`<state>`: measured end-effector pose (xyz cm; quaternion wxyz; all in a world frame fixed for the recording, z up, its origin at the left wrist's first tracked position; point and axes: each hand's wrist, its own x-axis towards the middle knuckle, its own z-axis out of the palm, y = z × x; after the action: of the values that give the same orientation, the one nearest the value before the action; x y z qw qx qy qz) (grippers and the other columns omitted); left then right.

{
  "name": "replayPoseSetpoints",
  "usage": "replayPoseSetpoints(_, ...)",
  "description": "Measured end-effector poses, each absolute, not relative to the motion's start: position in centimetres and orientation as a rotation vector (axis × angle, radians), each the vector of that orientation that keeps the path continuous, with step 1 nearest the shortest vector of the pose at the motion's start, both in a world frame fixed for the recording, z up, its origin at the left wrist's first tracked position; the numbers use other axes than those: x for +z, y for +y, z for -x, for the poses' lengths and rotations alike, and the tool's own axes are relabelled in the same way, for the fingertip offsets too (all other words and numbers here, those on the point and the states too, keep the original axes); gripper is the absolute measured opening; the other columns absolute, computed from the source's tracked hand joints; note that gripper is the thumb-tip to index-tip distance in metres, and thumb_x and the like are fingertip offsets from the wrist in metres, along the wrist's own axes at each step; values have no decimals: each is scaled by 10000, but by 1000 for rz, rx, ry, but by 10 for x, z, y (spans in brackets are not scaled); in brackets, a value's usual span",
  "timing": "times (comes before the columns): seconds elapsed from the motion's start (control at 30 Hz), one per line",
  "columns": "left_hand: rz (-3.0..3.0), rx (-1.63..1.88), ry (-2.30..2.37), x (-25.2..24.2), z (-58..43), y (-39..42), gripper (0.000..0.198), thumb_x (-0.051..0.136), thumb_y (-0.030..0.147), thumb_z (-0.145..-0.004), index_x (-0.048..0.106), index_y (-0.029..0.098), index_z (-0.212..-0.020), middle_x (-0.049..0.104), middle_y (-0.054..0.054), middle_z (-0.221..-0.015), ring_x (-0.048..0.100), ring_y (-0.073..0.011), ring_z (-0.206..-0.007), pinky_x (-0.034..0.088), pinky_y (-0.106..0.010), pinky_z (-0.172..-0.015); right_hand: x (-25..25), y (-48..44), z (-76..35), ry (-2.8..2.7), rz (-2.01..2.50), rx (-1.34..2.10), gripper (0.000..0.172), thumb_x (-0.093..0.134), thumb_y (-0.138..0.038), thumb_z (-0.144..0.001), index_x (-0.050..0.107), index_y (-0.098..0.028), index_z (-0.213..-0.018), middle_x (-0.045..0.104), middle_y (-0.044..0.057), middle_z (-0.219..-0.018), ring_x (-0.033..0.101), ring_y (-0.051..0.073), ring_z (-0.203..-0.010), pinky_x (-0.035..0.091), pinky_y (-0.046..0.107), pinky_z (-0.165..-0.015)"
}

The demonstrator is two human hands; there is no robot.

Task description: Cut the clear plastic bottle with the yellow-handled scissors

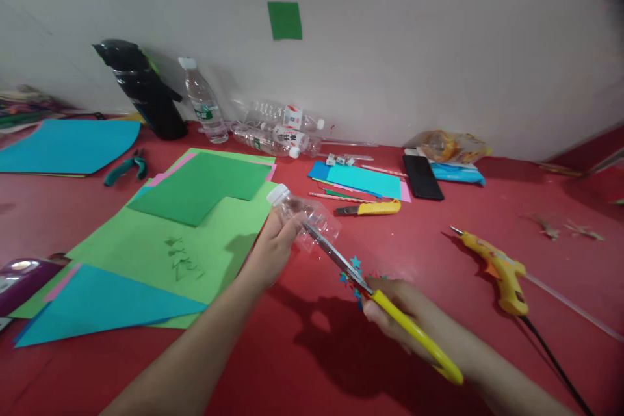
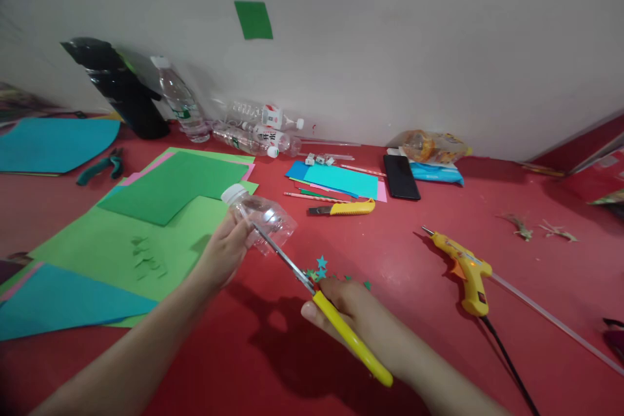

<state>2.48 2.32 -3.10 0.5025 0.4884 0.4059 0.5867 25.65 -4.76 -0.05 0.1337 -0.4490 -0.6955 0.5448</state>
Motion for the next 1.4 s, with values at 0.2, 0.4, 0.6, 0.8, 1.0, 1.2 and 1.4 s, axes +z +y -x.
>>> replayPoseSetpoints(0.2, -1161, 1431, 976, -32, -24, 23, 186, 599, 323, -885, 652, 207, -1020, 648, -44, -1062, 591, -196, -1052, 401, -359, -1041, -7, -47, -257, -2062, 1282, 1472, 532, 380, -714, -912, 325, -234, -688, 281, -61, -640, 251, 111, -564, 207, 274, -491)
replayPoseSetpoints(0.4, -1214, 1431, 1014, -29, -24, 24, 158, 589, 302, -880, 647, 221, -1002, 641, -30, -1010, 581, -186, -997, 402, -338, -994, -10, -46, -258, -2032, 1282, 1510, 488, 412, -662, -924, 348, -230, -706, 321, -61, -634, 285, 98, -540, 243, 252, -479)
replayPoseSetpoints(0.6, -1386, 1413, 1078, -19, -25, 23, 162, 627, 330, -838, 619, 208, -944, 635, -44, -944, 578, -208, -930, 417, -360, -930, -7, -48, -258, -2028, 1302, 1531, 516, 388, -701, -920, 360, -228, -716, 345, -61, -623, 307, 90, -522, 255, 229, -454)
replayPoseSetpoints(0.8, -1409, 1392, 1087, -17, -26, 23, 119, 583, 308, -861, 582, 209, -927, 625, -46, -931, 577, -202, -892, 425, -359, -904, -6, -47, -256, -2023, 1326, 1543, 529, 381, -721, -910, 338, -235, -706, 314, -67, -613, 288, 95, -515, 219, 243, -445)
replayPoseSetpoints(1.0, -1391, 1399, 1096, -19, -25, 24, 120, 573, 270, -858, 583, 207, -959, 643, -47, -976, 576, -202, -942, 405, -347, -939, -14, -45, -257, -2053, 1321, 1464, 503, 427, -674, -910, 365, -225, -692, 310, -63, -617, 269, 96, -529, 216, 256, -465)
replayPoseSetpoints(1.2, -1410, 1407, 1062, -17, -26, 25, 101, 583, 281, -847, 597, 209, -916, 645, -43, -933, 577, -207, -912, 419, -347, -906, -14, -44, -257, -2001, 1281, 1527, 487, 438, -658, -920, 357, -230, -701, 317, -71, -601, 277, 86, -507, 221, 239, -446)
replayPoseSetpoints(1.4, -1425, 1421, 1097, -17, -25, 25, 119, 617, 293, -827, 605, 208, -910, 624, -47, -938, 563, -219, -927, 396, -376, -941, -7, -46, -258, -1974, 1279, 1602, 528, 391, -724, -907, 392, -229, -725, 366, -76, -544, 315, 71, -424, 231, 227, -391)
